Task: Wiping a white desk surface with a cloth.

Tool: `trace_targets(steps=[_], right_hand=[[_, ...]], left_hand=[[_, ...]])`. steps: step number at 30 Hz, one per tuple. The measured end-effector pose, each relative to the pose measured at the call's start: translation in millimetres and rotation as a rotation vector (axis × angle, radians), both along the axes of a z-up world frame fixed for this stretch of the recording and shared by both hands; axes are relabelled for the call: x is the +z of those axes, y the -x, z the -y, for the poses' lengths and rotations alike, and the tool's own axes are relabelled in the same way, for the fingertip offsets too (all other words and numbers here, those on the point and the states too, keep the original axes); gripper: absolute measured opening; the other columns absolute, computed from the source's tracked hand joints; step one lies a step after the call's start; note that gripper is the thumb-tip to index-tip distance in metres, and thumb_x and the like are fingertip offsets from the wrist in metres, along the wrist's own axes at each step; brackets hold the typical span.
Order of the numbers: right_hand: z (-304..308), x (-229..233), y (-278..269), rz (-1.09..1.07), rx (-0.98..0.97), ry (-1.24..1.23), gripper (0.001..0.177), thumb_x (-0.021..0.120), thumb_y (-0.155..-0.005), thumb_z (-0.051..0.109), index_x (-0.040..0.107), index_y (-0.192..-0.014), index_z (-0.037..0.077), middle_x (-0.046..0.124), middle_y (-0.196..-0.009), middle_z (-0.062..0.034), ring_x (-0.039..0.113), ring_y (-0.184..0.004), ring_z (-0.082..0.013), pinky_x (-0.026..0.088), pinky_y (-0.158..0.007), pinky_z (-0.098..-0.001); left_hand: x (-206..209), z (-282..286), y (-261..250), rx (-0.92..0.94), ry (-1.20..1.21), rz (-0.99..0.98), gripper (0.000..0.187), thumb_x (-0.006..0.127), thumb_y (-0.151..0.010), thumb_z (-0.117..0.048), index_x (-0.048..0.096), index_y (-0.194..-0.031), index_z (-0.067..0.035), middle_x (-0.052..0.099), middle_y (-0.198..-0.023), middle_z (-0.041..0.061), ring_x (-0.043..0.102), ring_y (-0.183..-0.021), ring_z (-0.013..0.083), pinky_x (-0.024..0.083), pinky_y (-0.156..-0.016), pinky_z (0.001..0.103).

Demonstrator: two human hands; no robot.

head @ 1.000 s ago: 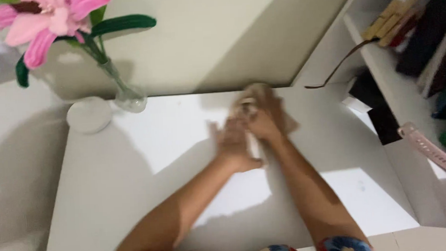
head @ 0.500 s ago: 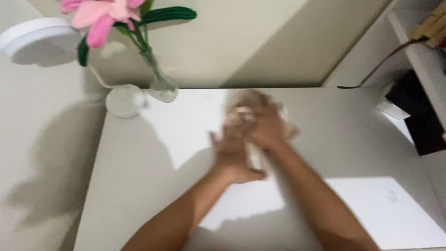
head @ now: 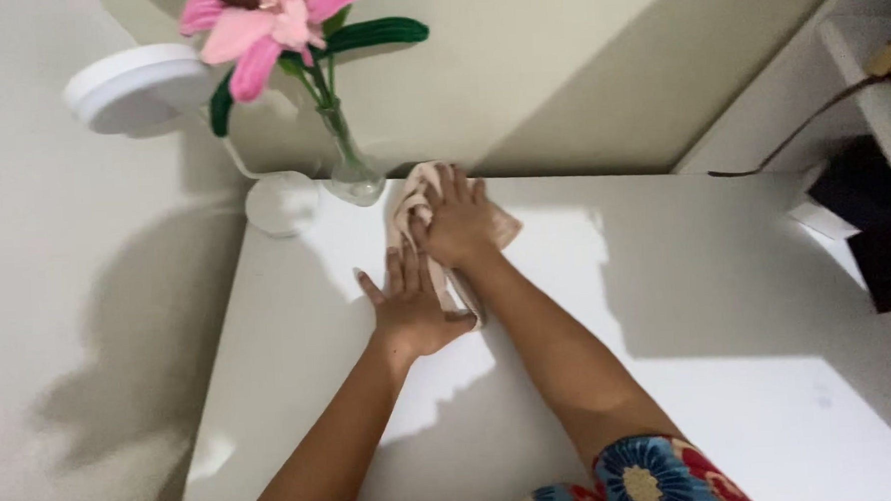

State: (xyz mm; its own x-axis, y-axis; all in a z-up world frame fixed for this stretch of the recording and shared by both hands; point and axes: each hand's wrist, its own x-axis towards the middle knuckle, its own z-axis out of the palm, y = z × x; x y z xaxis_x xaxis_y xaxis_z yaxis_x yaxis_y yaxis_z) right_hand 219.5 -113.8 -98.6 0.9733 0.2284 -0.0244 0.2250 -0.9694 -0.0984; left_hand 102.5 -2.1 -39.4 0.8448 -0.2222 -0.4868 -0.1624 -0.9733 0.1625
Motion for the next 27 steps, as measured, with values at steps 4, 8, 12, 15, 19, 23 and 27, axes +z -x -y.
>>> trace_targets(steps=[4,8,12,15,19,23,27], right_hand=[[57.8,-11.3,18.1,0.205,0.037,-0.112,0.071,0.047,-0.101,0.058,0.049,-0.152,0.01,0.026,-0.168,-0.0151,0.017,-0.157,-0.0352,0.017,-0.12,-0.0664],[173.5,43.0,76.2,0.1,-0.258,-0.18,0.067,0.052,-0.091,0.058,0.052,-0.146,0.021,0.037,-0.163,-0.0048,0.031,-0.152,-0.0325,0.027,-0.118,-0.0593],[256.7,11.2,126.7,0.16,-0.398,0.036,0.08,0.049,-0.1,0.058,0.033,-0.157,0.005,0.023,-0.16,-0.0246,0.026,-0.146,-0.0451,0.02,-0.111,-0.0652],[192.5,14.3,169.1,0.009,-0.412,-0.181,0.083,0.046,-0.095,0.055,0.027,-0.161,0.008,0.027,-0.162,-0.02,0.027,-0.147,-0.039,0.019,-0.123,-0.0584],[93.4,29.6,153.9,-0.209,-0.038,0.01,0.043,0.035,-0.107,0.051,0.054,-0.142,0.036,0.029,-0.169,-0.012,0.016,-0.162,-0.0351,0.017,-0.13,-0.0547],[46.5,2.2,83.5,-0.05,0.069,-0.09,0.078,0.041,-0.097,0.059,0.034,-0.157,0.009,0.008,-0.17,-0.0199,0.001,-0.156,-0.0397,0.005,-0.121,-0.0634],[65.0,12.6,45.6,-0.065,-0.127,0.09,0.075,0.042,-0.097,0.057,0.032,-0.161,0.018,0.013,-0.174,-0.0091,0.006,-0.161,-0.0362,0.007,-0.125,-0.0652]], left_hand=[[8.9,50.5,-2.7,-0.039,-0.044,-0.038,0.138,0.061,-0.075,-0.088,-0.002,-0.163,-0.003,-0.018,-0.17,0.026,-0.021,-0.155,0.0449,-0.011,-0.113,0.077],[7.6,127.6,-2.5,-0.337,0.01,0.03,0.134,0.063,-0.071,-0.085,0.006,-0.165,-0.008,-0.013,-0.172,0.017,-0.018,-0.157,0.0412,-0.01,-0.114,0.078],[-3.4,162.8,20.5,-0.579,0.103,0.002,0.121,0.055,-0.076,-0.085,0.007,-0.164,-0.018,-0.018,-0.172,0.012,-0.022,-0.156,0.0398,-0.015,-0.114,0.078],[1.3,115.5,52.5,-0.704,0.095,-0.029,0.125,0.066,-0.075,-0.076,0.001,-0.165,-0.018,-0.02,-0.171,0.013,-0.025,-0.154,0.0392,-0.016,-0.108,0.082],[23.8,3.7,64.0,-0.607,0.228,-0.159,0.127,0.071,-0.079,-0.07,-0.004,-0.169,-0.02,-0.023,-0.171,0.015,-0.028,-0.155,0.0385,-0.017,-0.104,0.087],[18.9,-15.4,17.7,-0.226,-0.116,-0.147,0.138,0.071,-0.063,-0.085,-0.004,-0.164,-0.027,-0.021,-0.173,0.008,-0.023,-0.156,0.0373,-0.008,-0.11,0.084],[7.1,26.5,-18.5,-0.159,-0.052,0.033,0.154,0.078,-0.053,-0.083,-0.001,-0.166,-0.015,-0.011,-0.173,0.012,-0.016,-0.158,0.0416,-0.006,-0.111,0.083]])
